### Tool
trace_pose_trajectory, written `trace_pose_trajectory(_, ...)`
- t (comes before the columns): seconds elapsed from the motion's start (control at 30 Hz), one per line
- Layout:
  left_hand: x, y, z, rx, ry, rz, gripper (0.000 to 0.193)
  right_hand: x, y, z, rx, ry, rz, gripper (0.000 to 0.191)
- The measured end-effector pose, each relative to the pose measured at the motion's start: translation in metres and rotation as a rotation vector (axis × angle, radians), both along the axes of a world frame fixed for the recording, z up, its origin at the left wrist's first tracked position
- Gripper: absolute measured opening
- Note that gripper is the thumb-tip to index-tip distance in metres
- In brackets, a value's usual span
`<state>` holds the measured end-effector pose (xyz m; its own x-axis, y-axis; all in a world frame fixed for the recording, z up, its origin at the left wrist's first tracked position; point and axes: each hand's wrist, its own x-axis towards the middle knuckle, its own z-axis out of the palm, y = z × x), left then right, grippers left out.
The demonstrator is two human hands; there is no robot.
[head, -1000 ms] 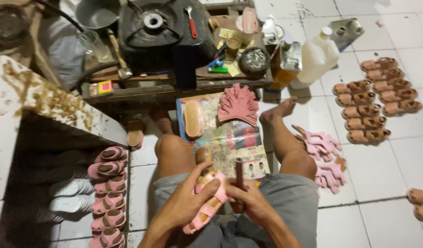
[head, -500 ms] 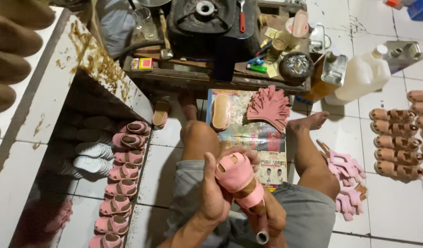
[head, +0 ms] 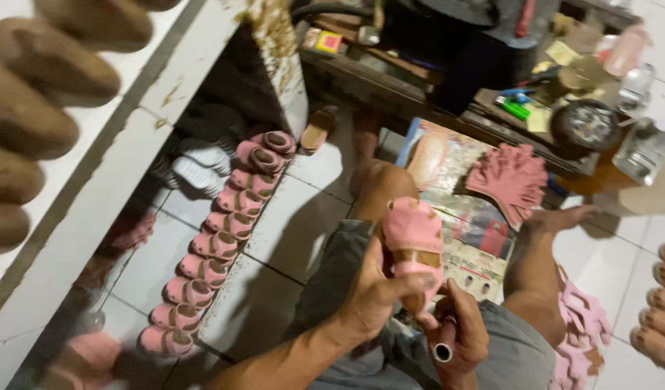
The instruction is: The person assembles pink sandals by hand, attaching pink straps to brown soles. They use a cylindrical tool to press the straps into place and then use a lighter to heat and seal the edges. The process is repeated for multiple sandals.
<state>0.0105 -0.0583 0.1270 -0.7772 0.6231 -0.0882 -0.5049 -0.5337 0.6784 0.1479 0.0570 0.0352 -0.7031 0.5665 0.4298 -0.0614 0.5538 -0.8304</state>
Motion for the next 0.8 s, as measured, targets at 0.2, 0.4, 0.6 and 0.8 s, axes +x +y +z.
trace_pose_trajectory(0.2,-0.039,-0.040,-0.023,0.072,-0.263,0.175,0.077,-0.004,0.004,-0.020,-0.301,-0.194,0.021,0.043)
trace_pose_trajectory(0.4,-0.055,-0.061,-0.040,-0.006,-0.145,0.295,0.075,0.001,0.016,-0.041,-0.419,-0.370,-0.061,0.039)
trace_pose_trajectory(0.6,-0.084,-0.074,-0.091,-0.202,-0.159,0.477,0.062,0.021,0.039,-0.067,-0.382,-0.415,-0.086,0.041)
trace_pose_trajectory(0.8,-0.144,-0.124,-0.172,-0.181,-0.603,0.683,0.054,0.044,0.069,-0.101,-0.424,-0.467,-0.178,0.042)
